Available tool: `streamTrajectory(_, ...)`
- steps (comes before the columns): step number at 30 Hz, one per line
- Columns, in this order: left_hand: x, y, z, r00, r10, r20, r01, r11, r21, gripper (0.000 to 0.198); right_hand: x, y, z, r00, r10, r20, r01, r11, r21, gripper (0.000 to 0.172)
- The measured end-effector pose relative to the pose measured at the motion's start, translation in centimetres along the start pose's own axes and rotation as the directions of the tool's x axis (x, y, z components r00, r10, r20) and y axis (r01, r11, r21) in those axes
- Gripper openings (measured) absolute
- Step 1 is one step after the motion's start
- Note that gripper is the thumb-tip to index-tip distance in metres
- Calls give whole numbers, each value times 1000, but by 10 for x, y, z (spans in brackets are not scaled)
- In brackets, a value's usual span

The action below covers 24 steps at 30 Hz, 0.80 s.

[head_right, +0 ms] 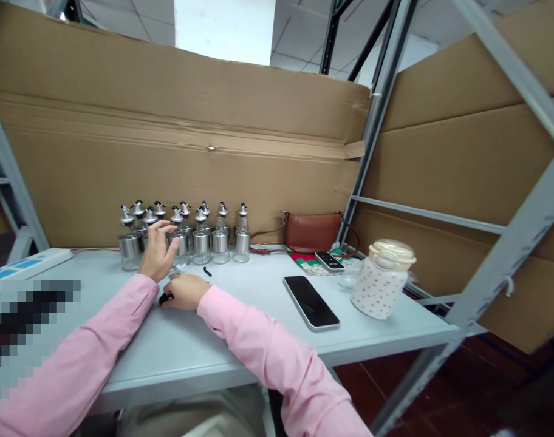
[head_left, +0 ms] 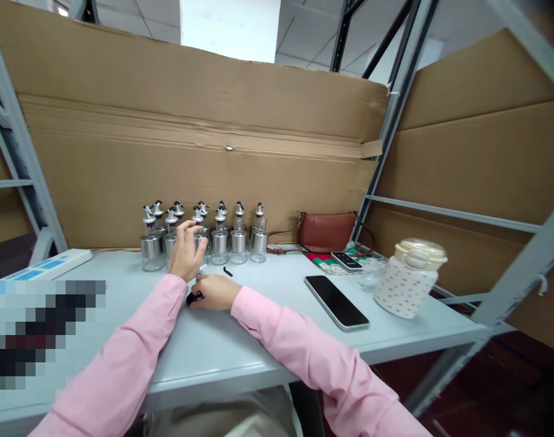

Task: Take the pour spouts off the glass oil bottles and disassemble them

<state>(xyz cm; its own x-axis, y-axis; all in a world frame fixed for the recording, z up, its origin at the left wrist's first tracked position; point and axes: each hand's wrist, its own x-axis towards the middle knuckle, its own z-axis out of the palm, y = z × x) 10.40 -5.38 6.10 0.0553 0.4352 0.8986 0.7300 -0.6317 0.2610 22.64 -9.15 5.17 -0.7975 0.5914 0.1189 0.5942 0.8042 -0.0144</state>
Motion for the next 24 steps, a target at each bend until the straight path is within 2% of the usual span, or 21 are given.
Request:
streamTrajectory(9, 1, 4, -2, 995, -35, 92, 35, 999, 1, 28, -4, 4, 6, 995, -13, -97, 12, 1000, -7, 21)
streamTrajectory(14, 1, 11, -4, 983, 8, 184, -5, 1000, -19, 22, -7, 13, -1, 968, -3, -250, 21, 998, 66, 16)
streamTrajectory(17, 1, 14, -5, 980, 36, 195, -27, 998, -48, 21, -7, 23, -6, 921, 37, -388, 38, 982, 184, 16)
streamTrajectory(20, 1, 16, -5, 977, 50, 208, -38, 997, -61, 21, -7, 35, -7, 845, 161, -510, 26, 940, 340, 21)
streamTrajectory(24, -3, 19, 0, 932, 64, 356, -51, 998, -46, 27, -10, 48, -5, 747, 336, -573, 23, 849, 528, 18)
